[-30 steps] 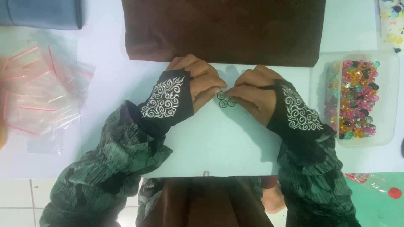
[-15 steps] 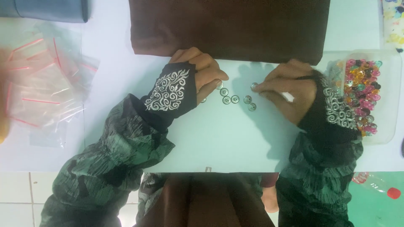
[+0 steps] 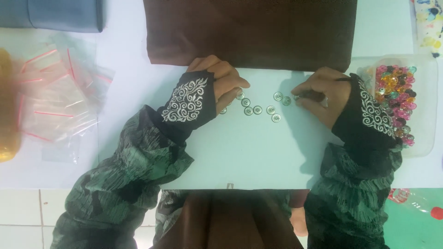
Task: The person arranges small silver buttons on a white table surface, forming a pattern. They repeatedly pick up buttons, place them in rows, and adjust their positions. The person also briefly reaches into a container of colorful beads but continues to handle the silver buttons.
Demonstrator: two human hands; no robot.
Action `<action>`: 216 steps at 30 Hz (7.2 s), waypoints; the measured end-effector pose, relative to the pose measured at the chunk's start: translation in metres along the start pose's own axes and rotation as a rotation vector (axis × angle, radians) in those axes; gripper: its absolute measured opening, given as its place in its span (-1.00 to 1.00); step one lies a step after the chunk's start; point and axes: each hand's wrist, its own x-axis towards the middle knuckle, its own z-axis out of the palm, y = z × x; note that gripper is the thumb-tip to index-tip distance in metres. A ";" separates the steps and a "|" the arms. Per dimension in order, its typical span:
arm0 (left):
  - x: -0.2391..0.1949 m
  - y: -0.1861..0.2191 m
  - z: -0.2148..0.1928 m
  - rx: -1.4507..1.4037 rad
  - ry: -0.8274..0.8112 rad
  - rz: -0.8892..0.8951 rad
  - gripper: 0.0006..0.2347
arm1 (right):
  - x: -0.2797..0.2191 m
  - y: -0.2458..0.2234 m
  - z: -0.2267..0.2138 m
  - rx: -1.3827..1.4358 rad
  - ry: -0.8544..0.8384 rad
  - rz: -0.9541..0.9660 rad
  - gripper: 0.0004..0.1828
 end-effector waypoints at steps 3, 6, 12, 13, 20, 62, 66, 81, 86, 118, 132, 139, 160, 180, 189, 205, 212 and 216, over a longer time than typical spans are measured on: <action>0.001 0.000 0.000 0.007 -0.003 0.005 -0.97 | -0.003 0.016 0.012 0.017 0.119 -0.028 -0.85; 0.001 0.002 -0.002 -0.016 -0.013 -0.022 -0.94 | 0.001 0.009 0.014 0.007 0.185 -0.109 -0.83; 0.001 0.001 -0.005 -0.028 -0.013 -0.032 -0.92 | 0.014 0.005 0.036 0.062 0.196 -0.346 -0.79; 0.003 0.002 -0.009 -0.029 -0.015 -0.035 -0.92 | 0.013 0.006 0.037 0.065 0.193 -0.345 -0.79; 0.000 -0.003 -0.046 -0.151 -0.020 -0.092 -0.90 | 0.018 0.006 0.035 0.016 0.278 -0.374 -0.84; 0.013 0.034 0.031 -0.187 -0.523 -0.169 -0.83 | -0.015 -0.050 0.018 -0.033 0.200 0.112 -0.62; -0.019 -0.001 0.060 -0.006 -0.624 -0.158 -0.79 | -0.019 -0.034 0.002 -0.096 0.207 0.098 -0.75; 0.040 0.076 0.033 -0.267 -0.633 -0.185 -0.78 | -0.018 0.002 0.014 -0.026 0.245 0.008 -0.85; 0.040 0.066 0.030 -0.337 -0.750 -0.328 -0.84 | -0.016 0.028 0.037 0.091 0.292 -0.030 -0.86; 0.056 0.058 0.032 -0.212 -0.810 -0.176 -0.89 | -0.011 -0.006 0.016 0.031 0.120 0.000 -0.82; 0.037 0.044 0.074 -0.073 -0.718 0.019 -0.48 | -0.021 0.024 0.039 0.077 0.259 0.092 -0.78; 0.045 0.049 0.052 -0.133 -0.787 -0.044 -0.62 | -0.021 0.013 0.040 0.140 0.287 0.119 -0.84; 0.029 0.030 0.078 -0.104 -0.583 0.009 -0.55 | -0.018 0.007 0.031 0.117 0.288 0.104 -0.91; 0.035 0.039 0.064 -0.033 -0.627 -0.073 -0.66 | -0.023 0.010 0.029 0.180 0.221 0.213 -0.72; 0.034 0.054 0.059 0.002 -0.379 -0.155 -0.48 | -0.028 0.013 0.027 0.310 0.167 0.323 -0.64; 0.050 0.066 0.049 -0.134 -0.437 -0.311 -0.68 | -0.031 0.028 0.034 0.213 0.142 0.183 -0.49; 0.047 0.058 0.040 -0.048 -0.484 -0.292 -0.64 | -0.028 0.023 0.026 0.266 0.090 0.260 -0.51; 0.040 0.052 0.054 0.002 -0.555 -0.275 -0.67 | -0.035 0.027 0.040 0.290 0.166 0.234 -0.51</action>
